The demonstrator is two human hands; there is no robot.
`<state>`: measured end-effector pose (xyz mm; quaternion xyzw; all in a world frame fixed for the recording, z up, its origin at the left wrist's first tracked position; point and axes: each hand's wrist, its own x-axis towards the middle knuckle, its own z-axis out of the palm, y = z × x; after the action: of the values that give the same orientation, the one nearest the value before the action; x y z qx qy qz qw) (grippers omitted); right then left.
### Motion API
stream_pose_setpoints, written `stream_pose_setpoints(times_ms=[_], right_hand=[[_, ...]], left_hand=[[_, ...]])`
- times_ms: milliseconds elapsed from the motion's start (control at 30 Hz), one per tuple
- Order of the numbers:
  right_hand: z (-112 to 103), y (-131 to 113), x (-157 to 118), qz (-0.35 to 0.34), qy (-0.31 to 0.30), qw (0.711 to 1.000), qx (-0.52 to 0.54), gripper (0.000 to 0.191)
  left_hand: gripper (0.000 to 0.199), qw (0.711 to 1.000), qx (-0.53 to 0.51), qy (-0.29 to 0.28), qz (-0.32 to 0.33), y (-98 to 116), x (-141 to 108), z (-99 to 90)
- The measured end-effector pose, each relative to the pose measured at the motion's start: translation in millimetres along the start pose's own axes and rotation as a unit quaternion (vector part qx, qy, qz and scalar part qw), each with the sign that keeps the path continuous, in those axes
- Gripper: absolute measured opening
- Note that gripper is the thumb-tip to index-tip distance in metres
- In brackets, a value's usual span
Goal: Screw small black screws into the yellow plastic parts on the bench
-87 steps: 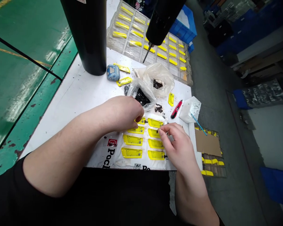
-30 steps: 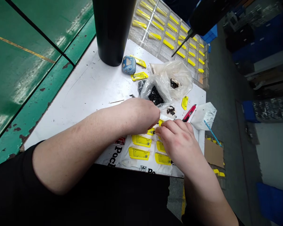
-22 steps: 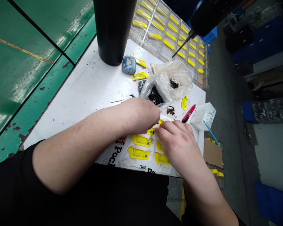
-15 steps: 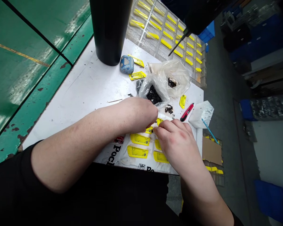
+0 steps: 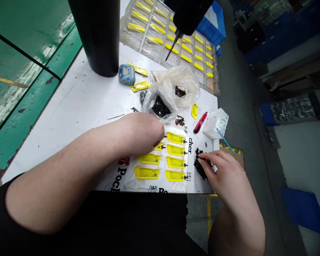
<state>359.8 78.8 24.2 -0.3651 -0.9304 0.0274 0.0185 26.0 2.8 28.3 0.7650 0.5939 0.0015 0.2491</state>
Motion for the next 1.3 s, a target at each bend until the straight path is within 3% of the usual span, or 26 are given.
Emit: stream_pose_setpoints(times_ms=[233, 500, 1000, 1167, 1300], right_hand=[[6.8, 3.6, -4.1, 0.037, -0.011, 0.999, 0.006, 0.042], [22.1, 2.9, 10.5, 0.098, 0.021, 0.995, -0.003, 0.037], [22.0, -0.2, 19.9, 0.087, 0.019, 0.996, 0.000, 0.034], [12.8, -14.0, 18.0, 0.083, 0.068, 0.988, 0.107, 0.026], [8.0, -38.7, 12.6, 0.074, 0.075, 0.958, 0.266, 0.017]], left_hand=[[0.012, 1.000, -0.016, -0.003, 0.019, -0.8, -0.3, 1.4], [0.019, 1.000, -0.009, 0.018, -0.015, 1.6, -2.1, -5.1], [0.025, 0.999, 0.026, 0.029, -0.018, 3.1, -0.6, -6.9], [0.023, 0.999, 0.029, 0.041, -0.017, 3.8, -1.0, -7.1], [0.021, 0.998, 0.029, 0.050, -0.019, 4.9, -2.0, -6.5]])
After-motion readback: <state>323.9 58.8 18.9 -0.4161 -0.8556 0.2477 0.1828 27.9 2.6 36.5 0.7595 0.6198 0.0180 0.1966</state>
